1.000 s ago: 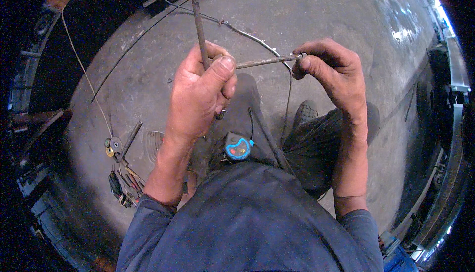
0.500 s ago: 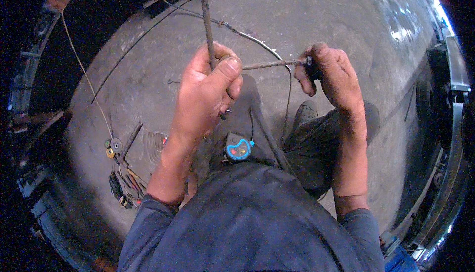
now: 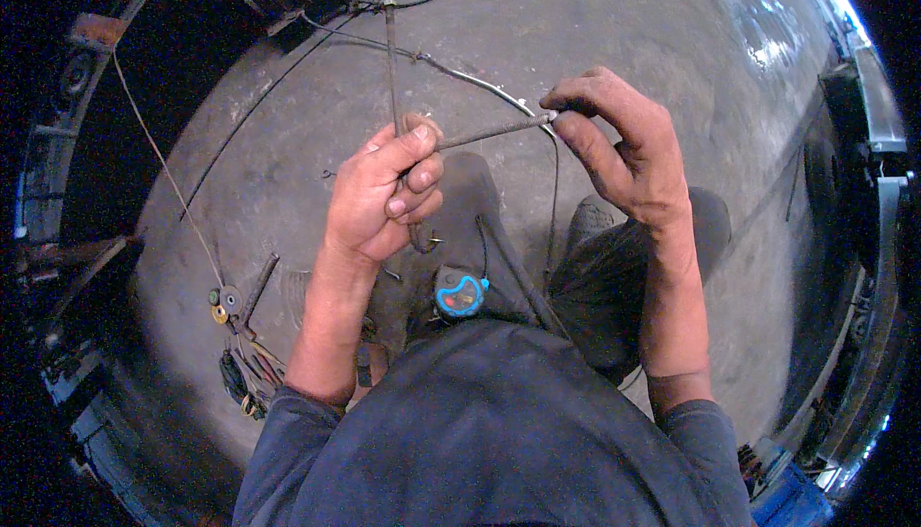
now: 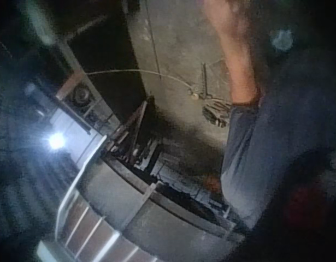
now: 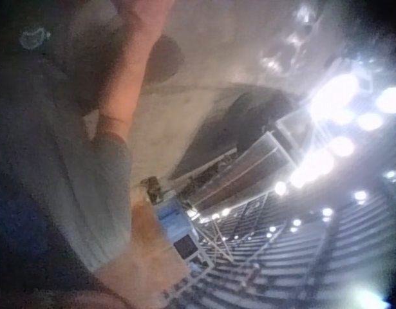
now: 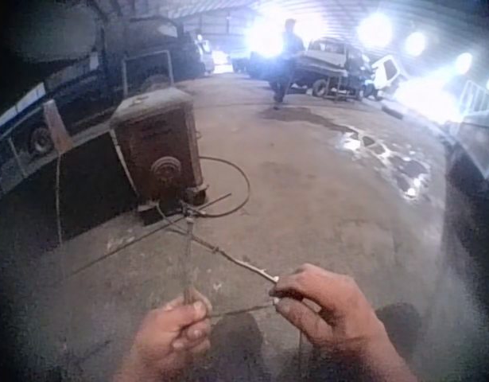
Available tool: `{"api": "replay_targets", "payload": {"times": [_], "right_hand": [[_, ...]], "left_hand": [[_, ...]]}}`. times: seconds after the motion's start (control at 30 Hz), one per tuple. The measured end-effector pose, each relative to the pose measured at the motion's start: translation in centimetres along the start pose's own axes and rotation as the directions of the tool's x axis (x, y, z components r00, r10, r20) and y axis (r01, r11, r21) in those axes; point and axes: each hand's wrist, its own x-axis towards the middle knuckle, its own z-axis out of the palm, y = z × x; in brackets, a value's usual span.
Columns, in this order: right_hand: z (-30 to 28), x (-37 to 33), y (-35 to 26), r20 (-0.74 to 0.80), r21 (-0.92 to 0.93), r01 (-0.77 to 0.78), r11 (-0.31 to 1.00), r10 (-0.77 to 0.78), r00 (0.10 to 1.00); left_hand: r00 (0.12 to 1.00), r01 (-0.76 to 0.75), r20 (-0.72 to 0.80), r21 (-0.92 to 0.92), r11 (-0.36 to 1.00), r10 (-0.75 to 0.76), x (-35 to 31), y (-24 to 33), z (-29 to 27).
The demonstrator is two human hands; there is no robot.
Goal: The person sits on the floor and uses an angle grinder to smooth the end of a metal rod. They then pick up a nut and a second rod, inserting the nut onto the rod and tightening it with a wrench.
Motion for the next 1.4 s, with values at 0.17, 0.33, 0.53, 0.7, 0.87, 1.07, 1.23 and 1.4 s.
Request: {"api": "replay_targets", "payload": {"times": [0.17,0.33,0.53,0.7,0.87,1.07,1.23,1.4], "right_hand": [[0.3,0.1,-0.6,-0.053,-0.067,-0.023,0.997,0.020,0.998],[1.1,0.1,-0.7,-0.133,-0.098,-0.150,0.984,0.136,0.982],[1.4,0.0,-1.3,-0.073,0.154,-0.455,0.877,0.470,0.880],[1.2,-0.1,0.3,0.038,0.564,-0.393,0.726,0.453,0.891],[-0.3,-0.1,1.2,0.094,0.764,-0.392,0.512,0.512,0.854],[-1.0,0.1,0.5,0.186,0.752,-0.429,0.501,0.463,0.867],[-1.1,-0.3,0.9,0.196,0.747,-0.429,0.507,0.449,0.872],[-1.3,-0.4,0.7,0.191,0.722,-0.411,0.557,0.411,0.891]], "left_hand": [[1.000,0.004,0.031,-0.007,1.000,-0.004,0.0,0.0,0.1],[0.995,-0.098,0.019,0.036,0.995,0.097,0.1,-0.6,1.6],[0.947,-0.309,-0.042,0.156,0.938,0.319,0.4,-2.5,2.8],[0.843,-0.455,-0.064,0.444,0.772,0.533,0.7,-1.9,2.8],[0.769,-0.569,0.072,0.532,0.627,0.636,0.3,-0.6,3.3],[0.746,-0.576,0.100,0.594,0.562,0.658,0.1,-1.0,3.5],[0.705,-0.615,0.121,0.594,0.518,0.699,0.3,-1.2,3.5],[0.666,-0.648,0.158,0.608,0.460,0.729,0.4,-1.6,3.1]]}}
